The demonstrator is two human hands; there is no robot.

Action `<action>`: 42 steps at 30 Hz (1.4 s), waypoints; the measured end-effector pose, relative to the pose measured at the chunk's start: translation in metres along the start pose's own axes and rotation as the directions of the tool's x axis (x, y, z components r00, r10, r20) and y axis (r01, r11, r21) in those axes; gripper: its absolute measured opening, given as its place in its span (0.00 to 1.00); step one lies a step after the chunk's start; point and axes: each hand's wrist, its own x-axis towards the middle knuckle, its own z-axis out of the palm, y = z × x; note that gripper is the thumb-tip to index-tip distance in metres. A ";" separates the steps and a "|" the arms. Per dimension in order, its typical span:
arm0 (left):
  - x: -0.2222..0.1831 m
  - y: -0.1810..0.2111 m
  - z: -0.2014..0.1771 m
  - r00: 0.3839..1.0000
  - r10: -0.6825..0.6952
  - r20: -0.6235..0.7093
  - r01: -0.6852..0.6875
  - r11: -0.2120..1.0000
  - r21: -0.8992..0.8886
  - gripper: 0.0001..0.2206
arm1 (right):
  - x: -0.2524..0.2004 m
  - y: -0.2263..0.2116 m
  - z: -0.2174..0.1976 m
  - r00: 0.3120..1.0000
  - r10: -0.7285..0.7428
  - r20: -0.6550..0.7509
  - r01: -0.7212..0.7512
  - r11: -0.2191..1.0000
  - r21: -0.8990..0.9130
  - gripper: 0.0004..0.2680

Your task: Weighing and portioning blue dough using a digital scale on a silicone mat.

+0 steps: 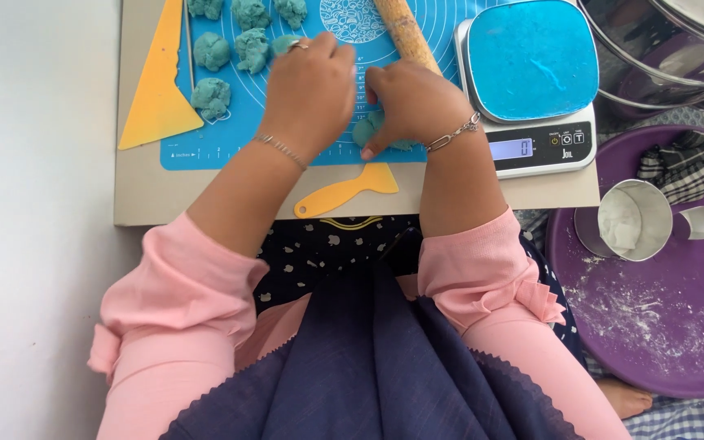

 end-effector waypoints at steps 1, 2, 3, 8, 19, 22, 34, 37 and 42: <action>0.006 0.004 0.010 1.000 -0.004 -0.025 0.002 0.999 -0.048 0.01 | 0.001 0.003 0.005 0.998 -0.051 -0.024 0.050 0.997 -0.054 0.31; 0.015 0.009 0.020 0.998 -0.008 -0.054 0.003 0.995 -0.097 0.03 | 0.003 0.008 0.009 0.994 -0.102 -0.048 0.096 0.989 -0.112 0.33; 0.019 0.011 0.025 0.998 -0.006 -0.061 0.000 0.995 -0.103 0.03 | 0.003 0.008 0.008 0.994 -0.095 -0.051 0.089 0.989 -0.118 0.33; 0.013 0.007 0.026 0.990 -0.077 -0.120 -0.008 0.810 -0.586 0.10 | 0.001 0.002 0.010 0.980 -0.195 -0.023 0.191 0.974 -0.124 0.18; 0.009 -0.016 0.007 0.993 0.014 0.116 0.090 0.542 -0.835 0.19 | -0.004 -0.005 0.003 0.879 -0.155 -0.450 0.257 0.951 0.173 0.12; 0.006 -0.015 0.029 0.972 -0.014 0.233 0.222 0.370 -0.902 0.32 | 0.005 0.000 0.005 0.792 -0.096 -0.604 0.282 0.934 0.222 0.09; 0.008 -0.007 0.029 0.953 0.039 0.301 0.270 0.340 -0.901 0.16 | 0.018 -0.003 0.008 0.632 -0.076 -0.771 0.295 0.944 0.149 0.09; 0.005 -0.005 0.035 0.977 0.002 0.213 0.183 0.503 -0.845 0.15 | 0.019 -0.006 0.009 0.616 -0.159 -0.772 0.315 0.947 0.057 0.07; 0.006 -0.005 0.028 0.986 0.054 0.161 0.099 0.582 -0.807 0.15 | 0.029 -0.003 0.017 0.583 -0.130 -0.802 0.315 0.946 0.076 0.12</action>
